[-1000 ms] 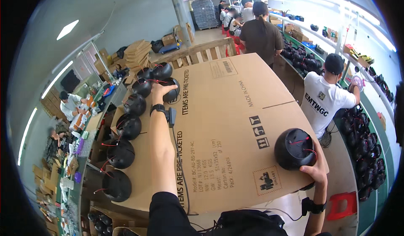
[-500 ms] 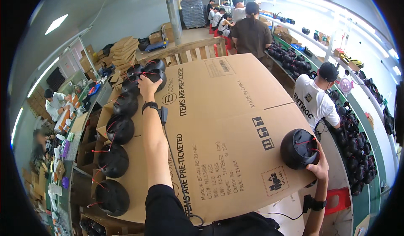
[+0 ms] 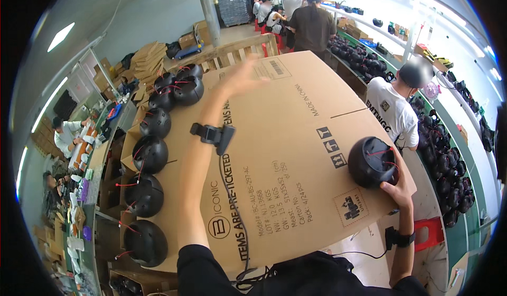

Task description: Use a hot glue gun to secure components and wires inside spherical plastic housings on an assembly line.

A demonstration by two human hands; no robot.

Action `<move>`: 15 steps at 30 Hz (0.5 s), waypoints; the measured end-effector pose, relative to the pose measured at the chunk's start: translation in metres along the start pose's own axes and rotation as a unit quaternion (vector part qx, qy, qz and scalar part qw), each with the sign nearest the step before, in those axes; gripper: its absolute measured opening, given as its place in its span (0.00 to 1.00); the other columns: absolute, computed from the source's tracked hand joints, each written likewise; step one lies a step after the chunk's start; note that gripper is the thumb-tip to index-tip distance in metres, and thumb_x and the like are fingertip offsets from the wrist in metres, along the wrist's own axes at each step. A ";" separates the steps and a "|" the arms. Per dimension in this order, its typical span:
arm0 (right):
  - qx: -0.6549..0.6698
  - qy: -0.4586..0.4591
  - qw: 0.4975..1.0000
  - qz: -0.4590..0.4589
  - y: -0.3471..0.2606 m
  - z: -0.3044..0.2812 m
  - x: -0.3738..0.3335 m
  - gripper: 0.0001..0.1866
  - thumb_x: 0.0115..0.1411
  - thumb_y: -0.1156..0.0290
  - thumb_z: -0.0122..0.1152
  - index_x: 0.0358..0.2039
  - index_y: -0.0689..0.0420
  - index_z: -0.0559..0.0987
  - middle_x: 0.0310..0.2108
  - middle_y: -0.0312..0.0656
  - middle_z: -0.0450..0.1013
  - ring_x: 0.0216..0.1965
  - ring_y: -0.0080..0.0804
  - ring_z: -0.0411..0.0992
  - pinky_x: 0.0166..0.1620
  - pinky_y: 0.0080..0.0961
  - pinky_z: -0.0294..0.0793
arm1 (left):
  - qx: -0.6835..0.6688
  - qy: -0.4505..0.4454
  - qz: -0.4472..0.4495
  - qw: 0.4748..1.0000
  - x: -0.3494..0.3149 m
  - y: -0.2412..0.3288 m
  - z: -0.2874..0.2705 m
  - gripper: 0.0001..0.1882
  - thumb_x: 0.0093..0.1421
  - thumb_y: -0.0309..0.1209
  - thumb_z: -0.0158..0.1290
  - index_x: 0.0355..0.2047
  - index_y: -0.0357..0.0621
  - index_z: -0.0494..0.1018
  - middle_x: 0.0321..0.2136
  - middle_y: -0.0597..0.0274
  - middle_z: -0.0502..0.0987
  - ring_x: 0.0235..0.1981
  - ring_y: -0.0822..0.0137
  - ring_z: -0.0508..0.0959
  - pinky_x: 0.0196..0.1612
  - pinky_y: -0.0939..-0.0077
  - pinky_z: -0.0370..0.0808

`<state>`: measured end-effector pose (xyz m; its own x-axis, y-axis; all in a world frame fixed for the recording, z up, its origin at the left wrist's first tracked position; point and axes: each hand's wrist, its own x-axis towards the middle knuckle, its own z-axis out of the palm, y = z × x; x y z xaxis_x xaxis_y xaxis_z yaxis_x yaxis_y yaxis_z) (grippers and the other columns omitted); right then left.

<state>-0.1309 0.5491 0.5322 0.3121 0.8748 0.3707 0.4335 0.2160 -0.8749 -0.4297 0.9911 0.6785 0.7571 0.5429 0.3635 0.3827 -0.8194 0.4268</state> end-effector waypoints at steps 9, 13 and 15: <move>-0.099 -0.090 0.990 0.046 -0.052 0.093 -0.005 0.44 0.60 0.67 0.66 0.70 0.65 0.54 0.67 0.59 0.60 0.67 0.50 0.61 0.68 0.37 0.59 | 0.159 -0.250 0.280 0.913 -0.070 0.170 0.099 0.72 0.36 0.60 0.71 0.74 0.54 0.41 0.70 0.40 0.52 0.72 0.44 0.53 0.66 0.22 0.48; -0.171 -0.071 0.983 0.003 -0.056 0.096 -0.010 0.32 0.58 0.67 0.66 0.62 0.62 0.69 0.64 0.53 0.65 0.62 0.53 0.67 0.62 0.40 0.69 | 0.161 -0.374 0.147 0.901 -0.057 0.163 0.096 0.69 0.35 0.62 0.70 0.73 0.52 0.48 0.65 0.45 0.63 0.67 0.45 0.61 0.64 0.33 0.60; -0.190 -0.066 0.980 -0.011 -0.054 0.096 -0.013 0.30 0.58 0.67 0.65 0.60 0.61 0.70 0.63 0.52 0.65 0.62 0.53 0.67 0.61 0.41 0.70 | 0.163 -0.374 0.100 0.907 -0.054 0.151 0.088 0.67 0.35 0.63 0.69 0.71 0.50 0.52 0.65 0.47 0.64 0.67 0.47 0.62 0.64 0.42 0.63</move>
<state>-0.2392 0.5682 0.5445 0.1982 0.9254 0.3230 0.7295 0.0808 -0.6792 -0.3661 0.8225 0.6505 0.9297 0.2001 -0.3091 0.2414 -0.9651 0.1015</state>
